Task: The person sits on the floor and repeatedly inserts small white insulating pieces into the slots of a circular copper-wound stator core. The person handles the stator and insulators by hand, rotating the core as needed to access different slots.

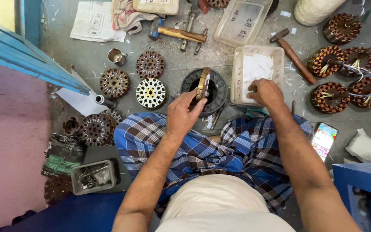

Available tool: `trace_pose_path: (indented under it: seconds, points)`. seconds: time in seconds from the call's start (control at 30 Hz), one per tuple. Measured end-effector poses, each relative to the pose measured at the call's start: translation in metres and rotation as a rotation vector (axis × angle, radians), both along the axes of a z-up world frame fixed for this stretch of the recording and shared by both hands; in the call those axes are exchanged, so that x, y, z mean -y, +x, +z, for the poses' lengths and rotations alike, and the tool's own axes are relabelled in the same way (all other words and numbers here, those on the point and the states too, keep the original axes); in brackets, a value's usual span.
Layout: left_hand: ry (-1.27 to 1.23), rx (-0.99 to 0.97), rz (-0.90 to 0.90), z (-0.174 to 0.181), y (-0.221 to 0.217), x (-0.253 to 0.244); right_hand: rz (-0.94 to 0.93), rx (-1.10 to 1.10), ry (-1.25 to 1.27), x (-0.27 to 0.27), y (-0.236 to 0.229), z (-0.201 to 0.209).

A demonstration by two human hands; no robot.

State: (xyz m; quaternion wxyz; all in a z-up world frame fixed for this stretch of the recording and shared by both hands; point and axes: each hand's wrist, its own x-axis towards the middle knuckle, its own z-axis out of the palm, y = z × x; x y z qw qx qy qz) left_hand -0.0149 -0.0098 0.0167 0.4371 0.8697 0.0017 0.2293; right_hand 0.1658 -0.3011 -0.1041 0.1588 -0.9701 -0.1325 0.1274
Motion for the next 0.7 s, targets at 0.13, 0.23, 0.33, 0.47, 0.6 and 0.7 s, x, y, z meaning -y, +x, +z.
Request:
trace_pose_path:
  seconds: [0.13,0.23,0.33,0.47,0.6,0.7]
  points:
    - [0.044,0.038,-0.009,-0.006,-0.002,-0.001,-0.107,-0.064,-0.001,-0.001,-0.004,0.008]
    - [0.036,0.011,-0.004,-0.01,-0.004,0.002,-0.119,0.041,0.14,0.005,-0.008,0.01]
    - [0.068,-0.034,0.057,-0.01,0.0,0.004,-0.131,0.159,0.304,0.009,-0.013,0.014]
    - [0.03,-0.066,0.046,-0.005,0.0,0.004,-0.126,0.247,0.411,0.009,-0.024,0.031]
    - [-0.089,-0.064,-0.016,0.0,-0.004,-0.001,-0.211,0.259,0.59,-0.003,-0.046,0.056]
    - [-0.168,-0.033,-0.047,-0.001,-0.007,-0.005,-0.229,0.171,0.777,-0.015,-0.06,0.073]
